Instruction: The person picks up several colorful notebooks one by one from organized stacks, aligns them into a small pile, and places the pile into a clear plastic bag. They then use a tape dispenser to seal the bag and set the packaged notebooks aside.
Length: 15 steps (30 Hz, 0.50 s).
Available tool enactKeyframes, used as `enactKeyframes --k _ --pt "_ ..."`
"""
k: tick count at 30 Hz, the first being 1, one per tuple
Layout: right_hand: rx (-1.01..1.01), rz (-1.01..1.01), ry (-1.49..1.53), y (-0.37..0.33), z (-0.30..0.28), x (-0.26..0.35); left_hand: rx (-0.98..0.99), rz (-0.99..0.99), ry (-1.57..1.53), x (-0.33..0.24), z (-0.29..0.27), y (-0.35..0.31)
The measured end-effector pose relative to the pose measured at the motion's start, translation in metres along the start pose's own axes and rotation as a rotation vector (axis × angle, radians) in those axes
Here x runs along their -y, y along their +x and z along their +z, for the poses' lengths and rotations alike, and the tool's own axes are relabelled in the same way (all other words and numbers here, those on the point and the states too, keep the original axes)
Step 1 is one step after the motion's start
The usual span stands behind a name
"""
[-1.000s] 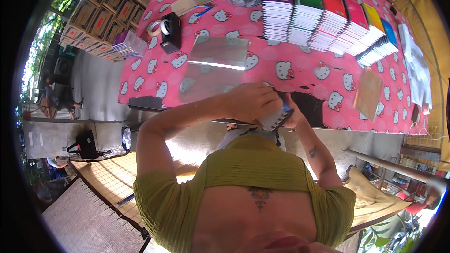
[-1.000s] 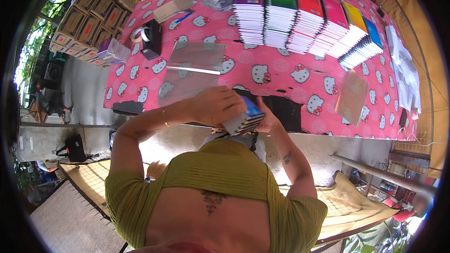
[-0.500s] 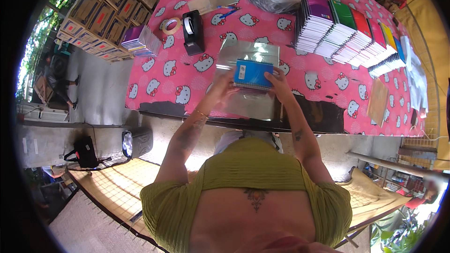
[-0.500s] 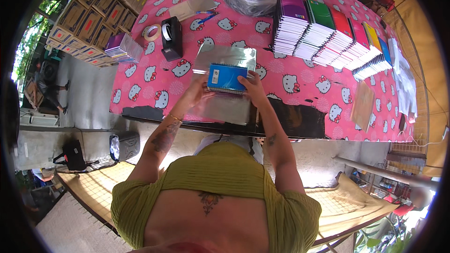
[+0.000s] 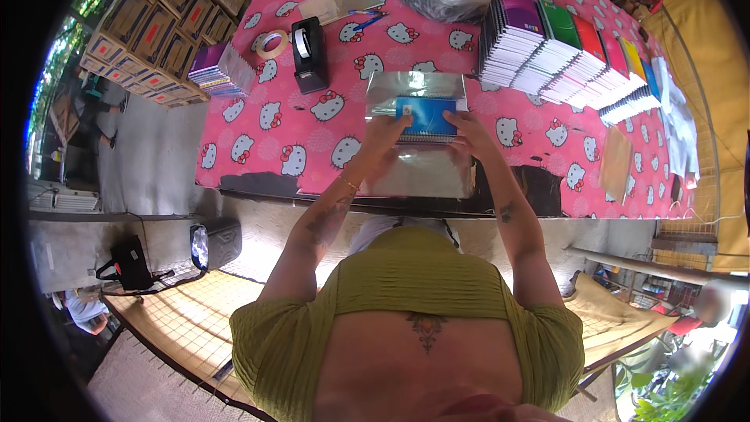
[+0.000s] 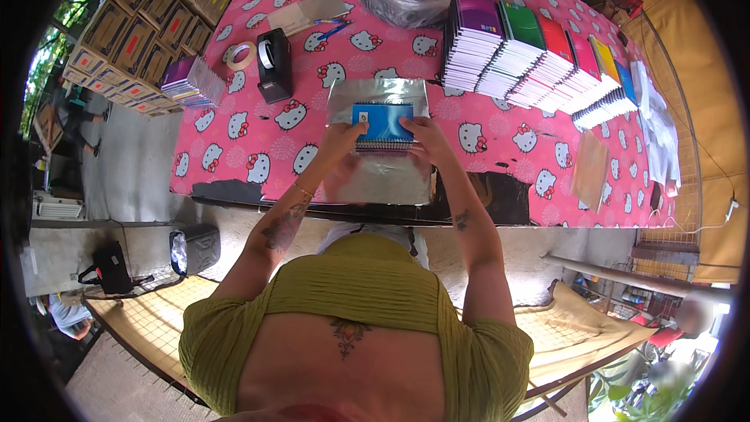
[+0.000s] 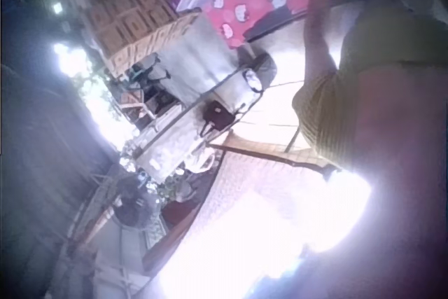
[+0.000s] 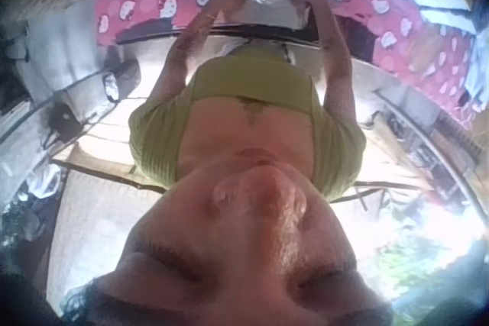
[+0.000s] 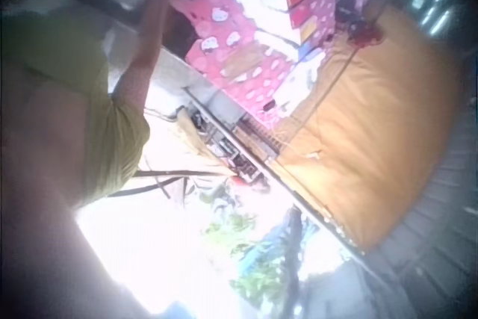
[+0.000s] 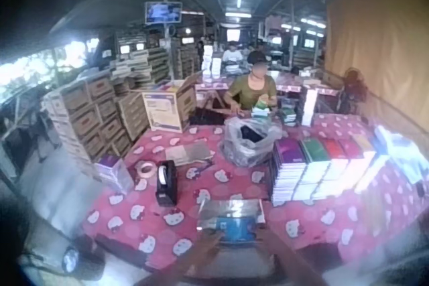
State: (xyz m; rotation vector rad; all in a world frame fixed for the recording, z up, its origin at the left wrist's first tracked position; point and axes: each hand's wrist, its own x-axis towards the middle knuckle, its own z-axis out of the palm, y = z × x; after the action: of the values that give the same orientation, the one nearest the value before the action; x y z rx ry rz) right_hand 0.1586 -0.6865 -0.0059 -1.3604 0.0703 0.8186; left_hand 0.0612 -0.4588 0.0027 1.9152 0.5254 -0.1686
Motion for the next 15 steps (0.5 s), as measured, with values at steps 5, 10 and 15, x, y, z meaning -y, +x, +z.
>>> enactKeyframes --k 5,10,15 --pt "-0.212 -0.179 -0.575 0.008 0.001 0.0 -0.253 0.075 0.236 0.008 0.013 -0.004" --pt "-0.188 -0.159 -0.458 0.014 -0.009 -0.009 -0.219 -0.006 0.064 0.0 0.016 -0.007" --pt "-0.087 -0.08 -0.5 0.015 -0.022 -0.009 -0.251 -0.039 -0.008 0.018 0.019 0.002"
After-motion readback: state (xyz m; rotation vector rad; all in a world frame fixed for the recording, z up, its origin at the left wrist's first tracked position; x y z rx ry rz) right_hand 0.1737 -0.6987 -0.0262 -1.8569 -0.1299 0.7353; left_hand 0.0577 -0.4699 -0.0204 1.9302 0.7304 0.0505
